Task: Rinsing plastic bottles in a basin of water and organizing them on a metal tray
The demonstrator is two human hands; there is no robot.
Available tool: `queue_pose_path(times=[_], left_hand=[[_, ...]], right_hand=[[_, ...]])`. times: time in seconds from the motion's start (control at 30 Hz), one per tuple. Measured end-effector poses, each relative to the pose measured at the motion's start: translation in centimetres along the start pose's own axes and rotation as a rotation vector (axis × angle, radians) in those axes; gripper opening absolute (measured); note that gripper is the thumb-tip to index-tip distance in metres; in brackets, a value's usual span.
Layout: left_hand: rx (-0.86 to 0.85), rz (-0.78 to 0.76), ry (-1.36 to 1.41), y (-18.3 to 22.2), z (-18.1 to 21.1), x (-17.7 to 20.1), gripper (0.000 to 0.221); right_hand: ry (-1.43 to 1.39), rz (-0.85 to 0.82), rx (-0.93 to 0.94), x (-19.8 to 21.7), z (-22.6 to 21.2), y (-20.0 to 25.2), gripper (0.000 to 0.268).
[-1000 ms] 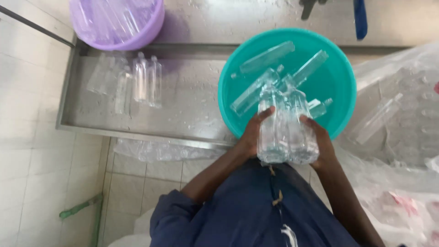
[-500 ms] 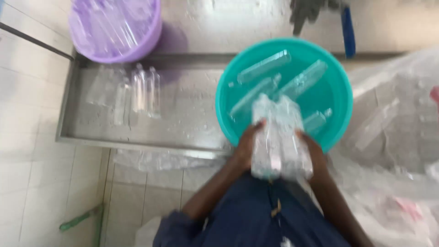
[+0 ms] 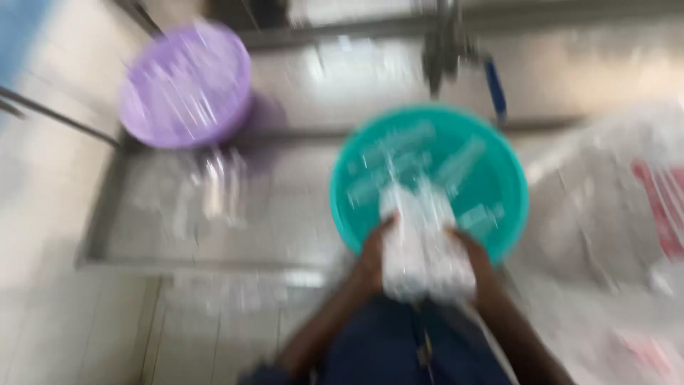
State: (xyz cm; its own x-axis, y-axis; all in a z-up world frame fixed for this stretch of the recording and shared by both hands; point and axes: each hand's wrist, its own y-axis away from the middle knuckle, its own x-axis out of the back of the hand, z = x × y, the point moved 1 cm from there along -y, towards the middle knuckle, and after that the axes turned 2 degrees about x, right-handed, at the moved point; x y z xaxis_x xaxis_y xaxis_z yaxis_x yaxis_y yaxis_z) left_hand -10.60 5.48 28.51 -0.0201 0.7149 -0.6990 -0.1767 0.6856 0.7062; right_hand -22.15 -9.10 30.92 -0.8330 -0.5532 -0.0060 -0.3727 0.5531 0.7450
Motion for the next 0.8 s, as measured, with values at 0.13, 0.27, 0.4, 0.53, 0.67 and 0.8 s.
queue_pose_path(times=[0.13, 0.27, 0.4, 0.53, 0.67, 0.8], left_hand=[[-0.308, 0.010, -0.135, 6.2, 0.5, -5.1, 0.074], [-0.040, -0.287, 0.039, -1.2, 2.9, -0.6, 0.073], [-0.301, -0.085, -0.137, 4.1, 2.3, -3.4, 0.064], [-0.055, -0.102, 0.001, 3.7, -2.2, 1.3, 0.055], [-0.244, -0.260, -0.056, 1.2, 1.9, -1.5, 0.061], [0.056, -0.261, -0.065, 6.8, -0.5, -2.1, 0.078]], right_hand=[[-0.019, -0.060, 0.035, -1.0, -2.9, 5.8, 0.049], [-0.361, -0.322, 0.005, -3.3, -4.6, 3.8, 0.072], [0.029, -0.037, 0.104, 0.6, 0.7, -1.6, 0.047], [0.213, -0.042, 0.121, 3.8, 4.5, 1.4, 0.058], [-0.150, -0.003, 0.032, -1.5, 0.1, 1.0, 0.043], [-0.346, -0.297, -0.139, 2.5, 3.8, 1.2, 0.063]])
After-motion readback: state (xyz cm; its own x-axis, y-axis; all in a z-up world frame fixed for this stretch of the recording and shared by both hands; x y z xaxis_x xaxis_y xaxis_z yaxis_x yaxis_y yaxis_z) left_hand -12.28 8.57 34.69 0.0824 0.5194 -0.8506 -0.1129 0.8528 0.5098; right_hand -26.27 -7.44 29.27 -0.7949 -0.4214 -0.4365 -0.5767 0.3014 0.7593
